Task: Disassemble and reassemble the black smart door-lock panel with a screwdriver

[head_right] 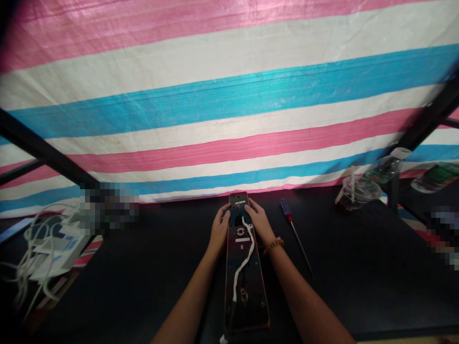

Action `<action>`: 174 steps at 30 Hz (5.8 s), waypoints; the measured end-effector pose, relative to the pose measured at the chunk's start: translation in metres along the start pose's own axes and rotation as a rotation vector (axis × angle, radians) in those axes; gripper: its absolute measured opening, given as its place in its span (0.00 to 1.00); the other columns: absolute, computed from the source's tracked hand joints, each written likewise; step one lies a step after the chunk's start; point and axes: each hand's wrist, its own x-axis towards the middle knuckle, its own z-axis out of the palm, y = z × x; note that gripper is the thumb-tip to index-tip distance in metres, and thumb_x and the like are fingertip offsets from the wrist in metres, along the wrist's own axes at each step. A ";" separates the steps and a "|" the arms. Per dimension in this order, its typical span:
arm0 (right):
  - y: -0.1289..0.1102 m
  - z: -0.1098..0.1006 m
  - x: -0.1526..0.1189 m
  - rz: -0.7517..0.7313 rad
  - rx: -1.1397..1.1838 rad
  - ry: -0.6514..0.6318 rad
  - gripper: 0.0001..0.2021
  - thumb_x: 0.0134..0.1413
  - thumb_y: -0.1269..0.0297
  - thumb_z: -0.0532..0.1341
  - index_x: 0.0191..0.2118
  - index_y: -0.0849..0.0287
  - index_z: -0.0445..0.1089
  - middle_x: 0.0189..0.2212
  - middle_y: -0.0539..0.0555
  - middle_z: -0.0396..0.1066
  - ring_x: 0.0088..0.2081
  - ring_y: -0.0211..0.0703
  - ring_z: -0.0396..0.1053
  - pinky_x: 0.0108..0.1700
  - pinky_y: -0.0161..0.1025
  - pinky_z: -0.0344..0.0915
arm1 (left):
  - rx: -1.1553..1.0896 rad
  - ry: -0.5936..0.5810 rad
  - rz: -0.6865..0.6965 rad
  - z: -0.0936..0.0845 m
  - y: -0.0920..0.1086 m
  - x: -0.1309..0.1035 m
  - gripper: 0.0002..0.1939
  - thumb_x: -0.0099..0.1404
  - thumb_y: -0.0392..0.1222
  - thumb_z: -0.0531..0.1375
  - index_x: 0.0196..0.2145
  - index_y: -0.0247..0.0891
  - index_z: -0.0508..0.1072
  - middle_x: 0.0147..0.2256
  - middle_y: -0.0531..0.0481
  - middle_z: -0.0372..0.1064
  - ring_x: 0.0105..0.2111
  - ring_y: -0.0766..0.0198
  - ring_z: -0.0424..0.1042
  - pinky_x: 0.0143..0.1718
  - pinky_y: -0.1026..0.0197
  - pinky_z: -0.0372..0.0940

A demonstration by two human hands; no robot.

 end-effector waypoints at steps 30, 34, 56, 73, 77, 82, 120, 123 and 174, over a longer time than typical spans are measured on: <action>-0.015 0.004 -0.026 -0.129 0.022 -0.098 0.38 0.50 0.55 0.68 0.67 0.52 0.62 0.42 0.52 0.81 0.38 0.45 0.76 0.41 0.41 0.72 | -0.185 -0.078 0.082 0.003 0.016 -0.024 0.33 0.66 0.55 0.61 0.64 0.41 0.60 0.41 0.45 0.76 0.37 0.58 0.78 0.36 0.60 0.71; -0.017 0.006 -0.028 -0.160 0.029 -0.111 0.37 0.51 0.55 0.68 0.67 0.51 0.62 0.44 0.52 0.80 0.39 0.45 0.76 0.41 0.40 0.71 | -0.170 -0.072 0.121 0.002 0.016 -0.025 0.32 0.67 0.56 0.60 0.63 0.41 0.62 0.41 0.45 0.75 0.37 0.59 0.76 0.36 0.61 0.70; -0.007 0.003 -0.012 -0.142 -0.047 0.017 0.28 0.51 0.52 0.66 0.58 0.53 0.73 0.59 0.55 0.72 0.60 0.55 0.68 0.64 0.52 0.62 | -0.181 -0.042 0.049 0.003 0.007 -0.007 0.28 0.64 0.52 0.63 0.59 0.40 0.67 0.48 0.42 0.75 0.47 0.55 0.76 0.50 0.53 0.70; -0.003 -0.003 -0.008 -0.182 -0.095 0.016 0.27 0.50 0.52 0.69 0.55 0.56 0.75 0.56 0.56 0.74 0.59 0.56 0.70 0.64 0.55 0.62 | -0.026 0.023 0.125 0.002 0.002 -0.002 0.21 0.67 0.46 0.60 0.56 0.38 0.74 0.59 0.42 0.70 0.61 0.52 0.67 0.65 0.49 0.57; -0.002 -0.004 -0.006 -0.141 -0.101 0.028 0.27 0.48 0.51 0.70 0.54 0.57 0.76 0.54 0.58 0.75 0.55 0.57 0.73 0.61 0.54 0.66 | -0.018 0.049 0.101 0.002 0.002 -0.002 0.20 0.66 0.47 0.62 0.54 0.39 0.76 0.58 0.42 0.72 0.60 0.50 0.68 0.65 0.47 0.58; 0.001 -0.006 -0.004 -0.095 -0.111 0.037 0.29 0.46 0.51 0.71 0.53 0.58 0.77 0.50 0.58 0.78 0.51 0.57 0.76 0.57 0.55 0.69 | -0.002 0.063 0.064 0.001 0.002 -0.002 0.20 0.66 0.46 0.63 0.53 0.38 0.77 0.57 0.41 0.73 0.60 0.49 0.69 0.65 0.45 0.59; -0.010 0.001 -0.025 -0.244 -0.110 0.041 0.29 0.53 0.52 0.66 0.59 0.58 0.73 0.38 0.55 0.81 0.43 0.52 0.75 0.45 0.47 0.72 | -0.237 -0.094 0.066 0.002 0.020 -0.020 0.32 0.61 0.51 0.66 0.60 0.38 0.68 0.48 0.38 0.78 0.44 0.52 0.79 0.45 0.53 0.73; -0.010 0.000 -0.026 -0.250 -0.117 0.035 0.30 0.53 0.52 0.66 0.60 0.58 0.71 0.35 0.53 0.80 0.35 0.47 0.74 0.38 0.42 0.71 | -0.230 -0.091 0.085 0.002 0.020 -0.020 0.31 0.61 0.51 0.66 0.60 0.39 0.68 0.47 0.39 0.78 0.44 0.53 0.79 0.45 0.54 0.73; 0.007 -0.012 -0.002 -0.351 -0.252 0.099 0.21 0.54 0.58 0.63 0.53 0.56 0.76 0.55 0.58 0.75 0.58 0.52 0.69 0.63 0.54 0.61 | 0.092 -0.003 0.229 0.002 0.004 -0.006 0.17 0.69 0.44 0.56 0.52 0.39 0.76 0.54 0.43 0.74 0.57 0.54 0.70 0.63 0.48 0.59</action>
